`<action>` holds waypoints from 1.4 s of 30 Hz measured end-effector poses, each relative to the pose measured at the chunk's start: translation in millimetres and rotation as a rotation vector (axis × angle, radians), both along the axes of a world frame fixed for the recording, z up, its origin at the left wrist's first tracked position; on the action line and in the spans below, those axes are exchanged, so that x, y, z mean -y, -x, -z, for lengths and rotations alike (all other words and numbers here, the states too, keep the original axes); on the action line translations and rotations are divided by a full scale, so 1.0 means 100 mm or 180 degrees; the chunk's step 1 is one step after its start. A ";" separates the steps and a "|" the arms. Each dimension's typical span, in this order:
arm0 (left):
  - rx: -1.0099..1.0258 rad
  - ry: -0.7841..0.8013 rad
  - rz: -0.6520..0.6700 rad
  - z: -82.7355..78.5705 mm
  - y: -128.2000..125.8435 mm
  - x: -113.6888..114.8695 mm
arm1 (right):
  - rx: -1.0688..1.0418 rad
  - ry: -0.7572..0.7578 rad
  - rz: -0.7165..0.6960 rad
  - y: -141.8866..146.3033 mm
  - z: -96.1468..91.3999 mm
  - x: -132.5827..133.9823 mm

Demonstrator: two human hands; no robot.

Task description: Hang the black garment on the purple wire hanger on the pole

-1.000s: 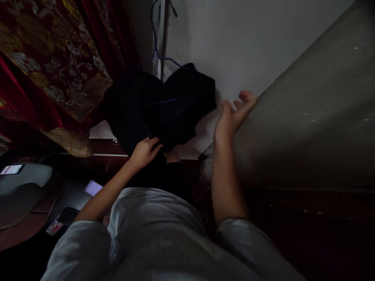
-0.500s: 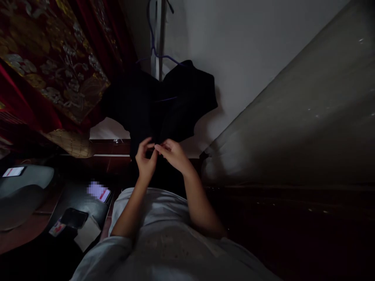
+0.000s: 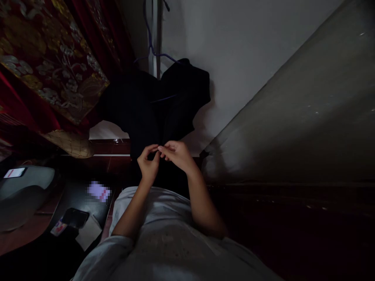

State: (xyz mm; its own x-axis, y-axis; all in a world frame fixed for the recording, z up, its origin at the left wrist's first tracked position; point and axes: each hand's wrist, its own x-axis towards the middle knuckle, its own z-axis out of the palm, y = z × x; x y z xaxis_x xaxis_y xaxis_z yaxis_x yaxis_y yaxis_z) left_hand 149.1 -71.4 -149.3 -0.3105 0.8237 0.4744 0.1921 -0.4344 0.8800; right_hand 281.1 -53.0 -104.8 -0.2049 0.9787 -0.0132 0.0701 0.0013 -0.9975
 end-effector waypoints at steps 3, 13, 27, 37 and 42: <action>-0.0069 0.0025 -0.0028 0.00 0.03 -0.01 | 0.0001 -0.0013 -0.0056 0.01 0.01 0.00; -0.0157 -0.0008 0.0179 -0.02 0.06 0.01 | -0.0071 -0.0006 0.0210 0.14 0.16 -0.04; -0.0216 0.0307 0.0319 0.04 0.03 -0.01 | -0.0766 0.0746 0.0215 0.09 -0.01 -0.01; -0.0698 0.0613 0.0366 0.28 0.27 -0.35 | -0.1259 -0.0600 0.0783 0.18 -1.16 -1.05; -0.1000 0.0671 0.0729 0.05 0.34 -0.50 | -0.1228 -0.0721 0.0700 0.29 -1.11 -0.93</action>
State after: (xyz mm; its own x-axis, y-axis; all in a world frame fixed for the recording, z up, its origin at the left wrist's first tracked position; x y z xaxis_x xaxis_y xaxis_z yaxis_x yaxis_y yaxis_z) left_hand 115.3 -21.3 -154.7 0.0238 0.9434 0.3309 0.3841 -0.3142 0.8682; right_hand 251.7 39.5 5.7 0.0587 0.9687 0.2410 -0.2809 0.2477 -0.9272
